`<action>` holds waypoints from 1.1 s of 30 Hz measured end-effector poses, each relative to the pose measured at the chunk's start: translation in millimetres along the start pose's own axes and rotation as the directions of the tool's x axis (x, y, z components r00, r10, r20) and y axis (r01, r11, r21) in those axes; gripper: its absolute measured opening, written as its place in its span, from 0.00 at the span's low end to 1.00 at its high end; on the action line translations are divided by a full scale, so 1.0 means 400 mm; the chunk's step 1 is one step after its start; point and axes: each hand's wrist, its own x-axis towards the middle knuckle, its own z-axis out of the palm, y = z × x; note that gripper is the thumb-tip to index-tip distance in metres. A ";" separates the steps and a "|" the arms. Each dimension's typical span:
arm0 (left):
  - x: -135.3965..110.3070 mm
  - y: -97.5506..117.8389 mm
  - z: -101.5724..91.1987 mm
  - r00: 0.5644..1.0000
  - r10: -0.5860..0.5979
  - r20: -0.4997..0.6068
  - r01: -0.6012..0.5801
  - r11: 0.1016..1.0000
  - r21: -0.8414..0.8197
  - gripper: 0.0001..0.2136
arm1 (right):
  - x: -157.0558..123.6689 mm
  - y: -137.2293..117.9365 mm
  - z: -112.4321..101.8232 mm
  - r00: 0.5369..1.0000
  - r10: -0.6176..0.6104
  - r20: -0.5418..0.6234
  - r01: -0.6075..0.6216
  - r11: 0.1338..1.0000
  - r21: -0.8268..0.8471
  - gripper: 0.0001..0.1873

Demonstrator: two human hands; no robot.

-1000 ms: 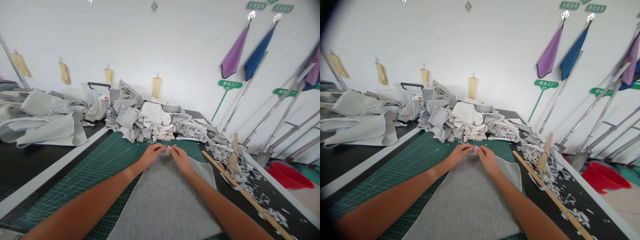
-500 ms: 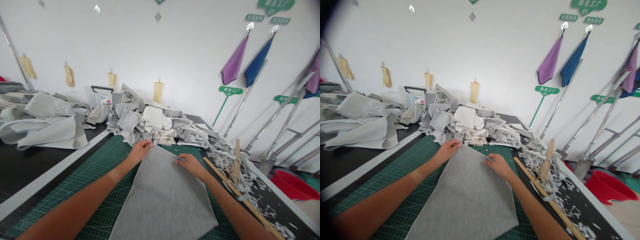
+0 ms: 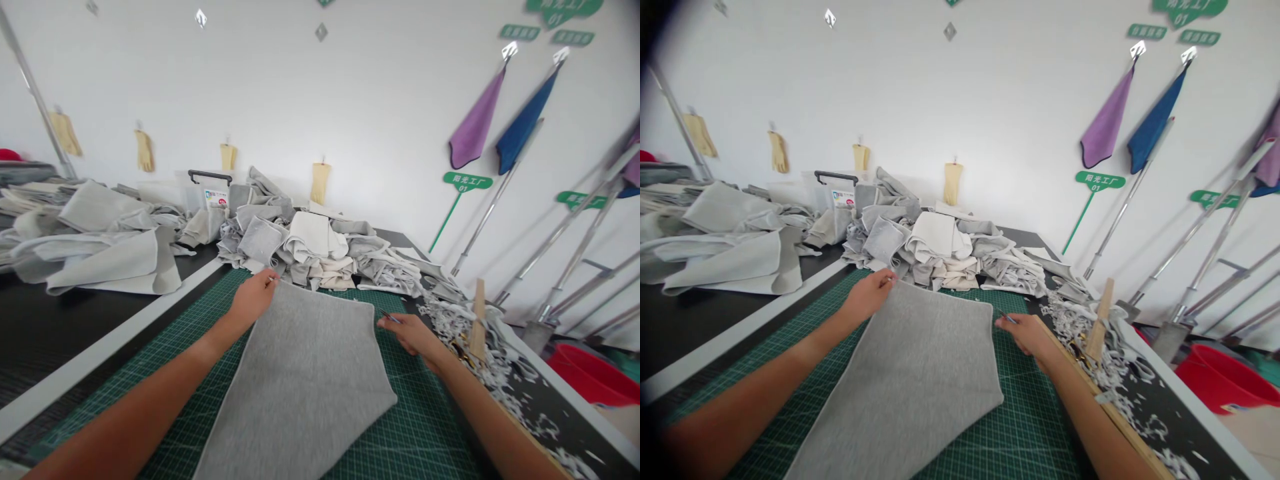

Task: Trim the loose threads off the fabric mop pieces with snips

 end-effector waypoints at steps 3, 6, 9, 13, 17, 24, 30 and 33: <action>-0.005 0.055 0.010 0.974 0.210 -0.084 -0.198 0.971 0.137 0.12 | -0.001 -0.012 0.015 0.999 0.031 -0.031 -0.029 0.999 0.044 0.24; -0.003 0.122 0.058 0.918 0.395 0.024 -0.395 0.913 0.103 0.11 | -0.004 -0.027 0.031 0.994 -0.004 -0.106 0.004 1.000 -0.007 0.24; 0.008 0.181 0.138 0.859 0.479 0.179 -0.485 0.874 -0.012 0.09 | -0.008 -0.034 0.045 0.987 -0.077 -0.141 0.066 0.995 -0.081 0.22; 0.019 0.237 0.265 0.842 0.478 0.252 -0.480 0.876 -0.057 0.11 | -0.014 -0.033 0.055 0.988 -0.120 -0.096 0.108 0.986 -0.128 0.19; 0.013 0.263 0.366 0.834 0.474 0.284 -0.475 0.877 -0.068 0.15 | -0.021 -0.027 0.051 0.986 -0.163 -0.041 0.158 0.983 -0.095 0.16; -0.037 0.273 0.416 0.842 0.480 0.245 -0.481 0.875 -0.060 0.10 | -0.020 -0.018 0.056 0.974 -0.194 -0.115 0.196 0.981 0.007 0.18; -0.068 0.284 0.408 0.826 0.515 0.228 -0.491 0.857 -0.160 0.08 | -0.009 0.000 0.079 0.913 -0.271 -0.304 0.282 0.959 -0.007 0.22; -0.064 0.280 0.413 0.826 0.518 0.221 -0.469 0.850 -0.239 0.10 | -0.008 0.005 0.081 0.891 -0.321 -0.322 0.328 0.944 -0.034 0.22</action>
